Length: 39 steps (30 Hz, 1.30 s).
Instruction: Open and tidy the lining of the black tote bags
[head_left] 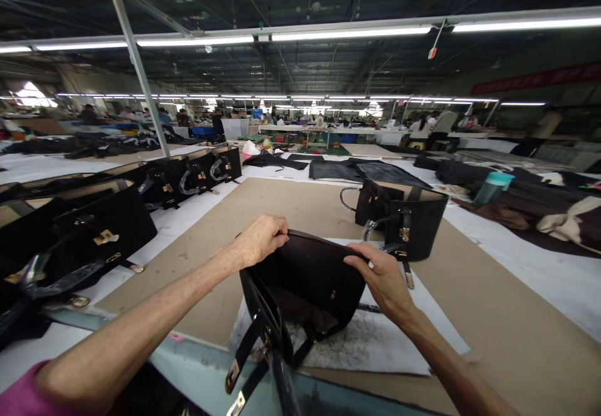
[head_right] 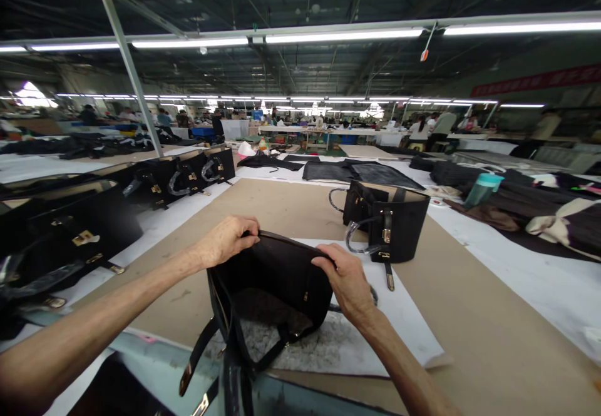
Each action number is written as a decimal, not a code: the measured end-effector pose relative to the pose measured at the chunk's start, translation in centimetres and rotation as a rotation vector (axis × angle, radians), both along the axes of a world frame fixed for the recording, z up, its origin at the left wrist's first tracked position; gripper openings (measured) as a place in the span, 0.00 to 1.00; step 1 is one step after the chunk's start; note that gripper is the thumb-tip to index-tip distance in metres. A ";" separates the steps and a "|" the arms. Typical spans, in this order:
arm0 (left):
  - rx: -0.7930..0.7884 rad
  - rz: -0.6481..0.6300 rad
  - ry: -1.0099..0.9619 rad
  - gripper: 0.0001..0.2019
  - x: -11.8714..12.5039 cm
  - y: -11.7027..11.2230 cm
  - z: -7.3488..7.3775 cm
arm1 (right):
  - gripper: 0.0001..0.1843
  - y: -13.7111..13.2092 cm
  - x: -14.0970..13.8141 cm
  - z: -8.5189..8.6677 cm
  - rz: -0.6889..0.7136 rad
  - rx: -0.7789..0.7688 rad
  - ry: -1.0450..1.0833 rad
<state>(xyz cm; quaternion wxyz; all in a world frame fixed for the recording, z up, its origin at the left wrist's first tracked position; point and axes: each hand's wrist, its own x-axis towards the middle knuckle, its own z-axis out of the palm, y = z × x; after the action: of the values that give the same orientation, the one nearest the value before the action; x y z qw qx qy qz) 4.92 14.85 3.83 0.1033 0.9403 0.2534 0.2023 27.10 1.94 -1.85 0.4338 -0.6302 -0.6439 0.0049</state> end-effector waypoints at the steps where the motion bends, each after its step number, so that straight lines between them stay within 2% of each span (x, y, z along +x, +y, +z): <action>1: 0.001 0.001 0.000 0.07 0.0 0.0 0.0 | 0.09 0.0 0.0 0.0 -0.004 0.004 0.001; 8: -0.002 0.044 0.001 0.06 0.0 -0.3 -0.1 | 0.09 0.2 0.0 0.0 -0.025 0.014 -0.005; 13: -0.001 0.057 0.011 0.05 0.0 -0.7 0.0 | 0.11 0.3 0.1 -0.3 -0.029 0.018 -0.093; 17: 0.005 0.076 0.013 0.06 0.1 -0.9 0.1 | 0.17 0.0 -0.3 -0.5 -0.126 0.031 -0.392; 21: 0.019 0.100 0.014 0.06 0.3 -0.9 0.0 | 0.35 -0.5 -0.9 -0.8 -0.256 0.086 -0.713; 24: 0.032 0.113 0.025 0.06 0.3 -0.9 0.0 | 0.32 -0.6 -1.3 -1.1 -0.312 0.087 -0.790; 27: 0.026 0.113 0.029 0.06 0.3 -1.0 0.1 | 0.23 -0.3 -1.5 -1.3 -0.304 0.064 -0.708; 31: 0.013 0.103 0.016 0.06 0.2 -1.0 0.0 | 0.12 0.3 -1.1 -0.8 -0.186 -0.008 -0.390; 35: 0.008 0.093 -0.009 0.06 0.2 -0.7 -0.1 | 0.09 0.5 -0.5 -0.1 -0.063 -0.036 -0.144; 39: -0.002 0.092 -0.021 0.07 0.1 -0.7 -0.2 | 0.10 0.3 -0.5 0.4 -0.042 -0.051 -0.067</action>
<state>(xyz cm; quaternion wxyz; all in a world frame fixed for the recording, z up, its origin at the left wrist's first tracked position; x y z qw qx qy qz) 5.04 14.17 3.63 0.0974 0.9255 0.2953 0.2163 26.60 2.21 -1.40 0.3958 -0.6542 -0.6445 -0.0087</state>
